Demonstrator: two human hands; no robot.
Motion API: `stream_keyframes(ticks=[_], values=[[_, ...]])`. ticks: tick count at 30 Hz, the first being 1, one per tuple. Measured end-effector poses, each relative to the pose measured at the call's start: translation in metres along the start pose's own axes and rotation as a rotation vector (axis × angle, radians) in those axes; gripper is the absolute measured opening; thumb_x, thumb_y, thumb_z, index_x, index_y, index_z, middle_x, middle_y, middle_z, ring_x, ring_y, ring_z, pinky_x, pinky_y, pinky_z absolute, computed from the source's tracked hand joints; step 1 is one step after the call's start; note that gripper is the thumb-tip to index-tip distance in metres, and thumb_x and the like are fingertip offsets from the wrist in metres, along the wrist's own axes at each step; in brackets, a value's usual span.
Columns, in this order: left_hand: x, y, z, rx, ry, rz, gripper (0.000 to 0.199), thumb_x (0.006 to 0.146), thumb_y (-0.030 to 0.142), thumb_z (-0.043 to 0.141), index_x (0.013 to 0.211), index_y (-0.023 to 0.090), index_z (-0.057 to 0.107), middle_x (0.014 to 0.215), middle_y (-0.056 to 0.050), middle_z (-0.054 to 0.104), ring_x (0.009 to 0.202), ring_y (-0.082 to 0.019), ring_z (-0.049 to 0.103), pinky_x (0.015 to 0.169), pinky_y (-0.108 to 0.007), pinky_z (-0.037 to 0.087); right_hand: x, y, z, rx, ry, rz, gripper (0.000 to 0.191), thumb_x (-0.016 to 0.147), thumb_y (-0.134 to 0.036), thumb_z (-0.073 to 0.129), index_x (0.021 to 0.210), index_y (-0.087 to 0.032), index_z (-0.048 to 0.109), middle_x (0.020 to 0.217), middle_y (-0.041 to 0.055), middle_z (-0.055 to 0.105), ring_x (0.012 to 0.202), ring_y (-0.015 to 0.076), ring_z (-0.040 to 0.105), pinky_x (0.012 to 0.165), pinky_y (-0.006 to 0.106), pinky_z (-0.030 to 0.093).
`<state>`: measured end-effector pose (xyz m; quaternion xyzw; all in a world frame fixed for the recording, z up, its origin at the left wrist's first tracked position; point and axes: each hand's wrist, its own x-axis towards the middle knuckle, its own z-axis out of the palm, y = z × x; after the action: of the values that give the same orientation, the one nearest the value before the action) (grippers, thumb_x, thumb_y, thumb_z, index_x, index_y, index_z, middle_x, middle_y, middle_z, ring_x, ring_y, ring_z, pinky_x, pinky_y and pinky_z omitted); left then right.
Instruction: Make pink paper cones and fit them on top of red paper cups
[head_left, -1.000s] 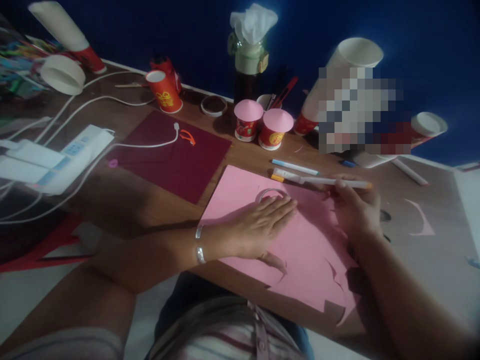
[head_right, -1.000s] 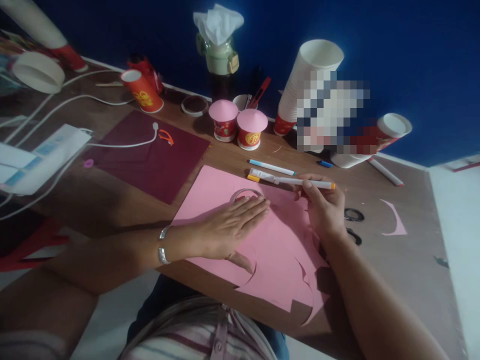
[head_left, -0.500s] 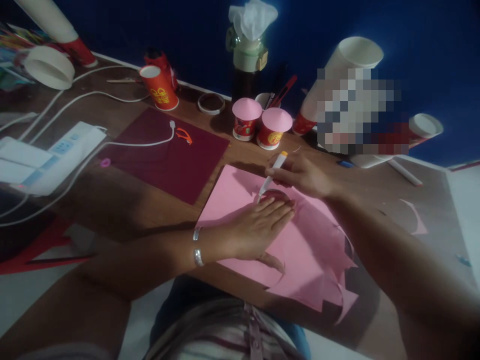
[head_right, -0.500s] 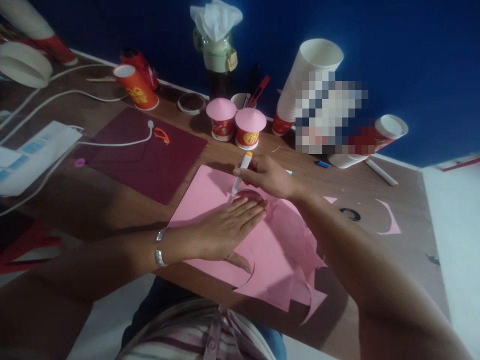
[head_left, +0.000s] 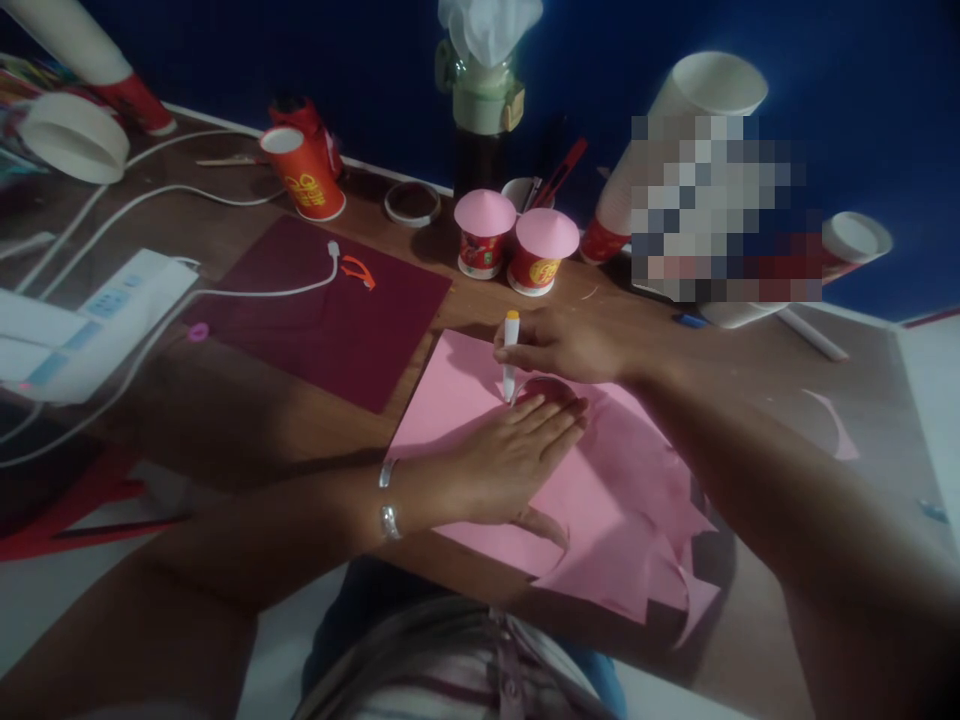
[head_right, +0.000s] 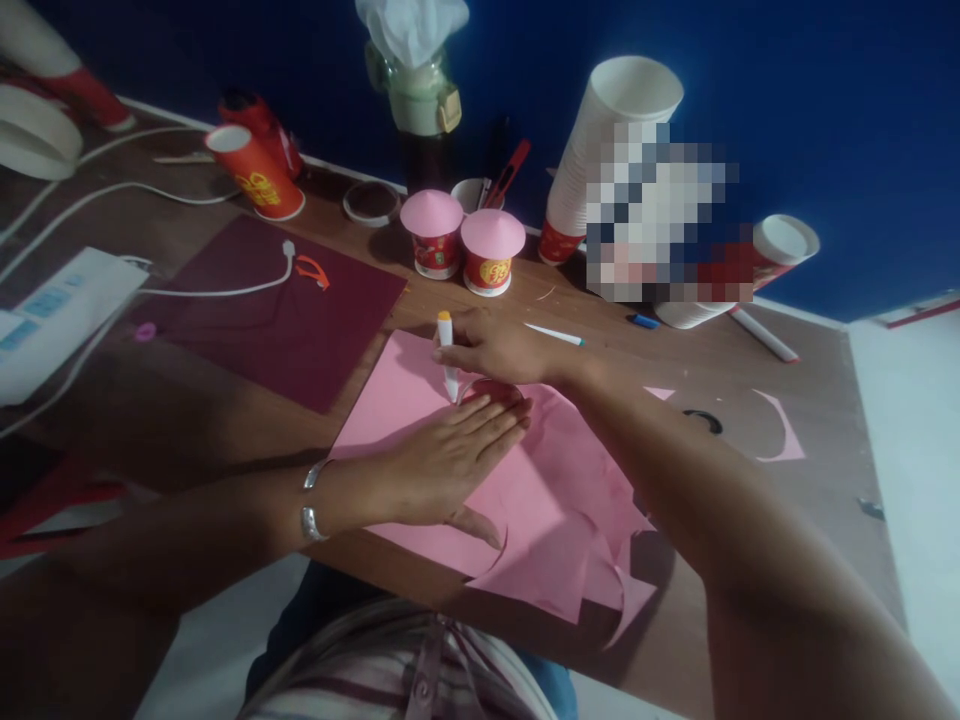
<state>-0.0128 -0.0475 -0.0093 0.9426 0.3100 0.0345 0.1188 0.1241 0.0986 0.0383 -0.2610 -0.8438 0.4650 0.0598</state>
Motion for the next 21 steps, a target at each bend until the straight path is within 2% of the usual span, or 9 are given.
stream_keyframes(ticks=[4, 10, 13, 16, 19, 21], values=[[0.0, -0.001, 0.001, -0.009, 0.0, -0.002, 0.128, 0.084, 0.091, 0.049, 0.166, -0.003, 0.02, 0.173, -0.027, 0.022, 0.165, -0.037, 0.02, 0.135, -0.047, 0.011, -0.001, 0.0, -0.003, -0.009, -0.024, 0.007, 0.023, 0.097, -0.035, 0.062, 0.081, -0.019, 0.065, 0.071, -0.0021, 0.059, 0.066, 0.0134, 0.052, 0.063, 0.028, 0.04], [0.001, -0.001, 0.001, -0.033, -0.017, -0.004, 0.127, 0.085, 0.089, 0.052, 0.166, -0.003, 0.02, 0.173, -0.028, 0.023, 0.165, -0.037, 0.018, 0.135, -0.05, 0.013, -0.009, 0.002, -0.006, 0.103, 0.025, 0.006, 0.033, 0.095, -0.05, 0.066, 0.083, -0.02, 0.065, 0.072, -0.0012, 0.061, 0.064, 0.0142, 0.053, 0.06, 0.028, 0.042], [0.001, -0.001, 0.001, -0.035, -0.017, -0.006, 0.121, 0.088, 0.086, 0.051, 0.165, -0.003, 0.021, 0.173, -0.028, 0.023, 0.166, -0.038, 0.015, 0.135, -0.052, 0.013, -0.017, 0.005, -0.012, 0.101, 0.091, 0.039, 0.036, 0.094, -0.054, 0.068, 0.081, -0.02, 0.067, 0.068, -0.0008, 0.06, 0.061, 0.0139, 0.052, 0.057, 0.027, 0.041], [0.0, -0.003, 0.005, -0.015, 0.009, 0.011, 0.119, 0.09, 0.085, 0.049, 0.165, -0.003, 0.02, 0.174, -0.027, 0.021, 0.166, -0.037, 0.013, 0.135, -0.049, 0.01, -0.028, 0.01, -0.016, 0.074, 0.183, 0.079, 0.044, 0.096, -0.056, 0.068, 0.072, -0.02, 0.064, 0.061, -0.0011, 0.058, 0.056, 0.0123, 0.048, 0.053, 0.027, 0.037], [-0.002, -0.005, 0.01, -0.01, 0.048, 0.022, 0.118, 0.091, 0.084, 0.05, 0.165, -0.003, 0.019, 0.174, -0.027, 0.02, 0.166, -0.036, 0.013, 0.136, -0.048, 0.008, -0.042, 0.017, -0.016, 0.141, 0.253, 0.129, 0.056, 0.096, -0.063, 0.066, 0.06, -0.02, 0.057, 0.055, -0.0009, 0.055, 0.05, 0.011, 0.046, 0.049, 0.027, 0.035], [-0.002, -0.005, 0.012, -0.022, 0.077, 0.024, 0.116, 0.091, 0.081, 0.054, 0.164, -0.002, 0.02, 0.174, -0.028, 0.023, 0.166, -0.037, 0.015, 0.136, -0.049, 0.01, -0.051, 0.021, -0.012, 0.202, 0.305, 0.142, 0.058, 0.094, -0.065, 0.067, 0.059, -0.02, 0.057, 0.054, -0.0009, 0.054, 0.05, 0.0105, 0.046, 0.049, 0.027, 0.035]])
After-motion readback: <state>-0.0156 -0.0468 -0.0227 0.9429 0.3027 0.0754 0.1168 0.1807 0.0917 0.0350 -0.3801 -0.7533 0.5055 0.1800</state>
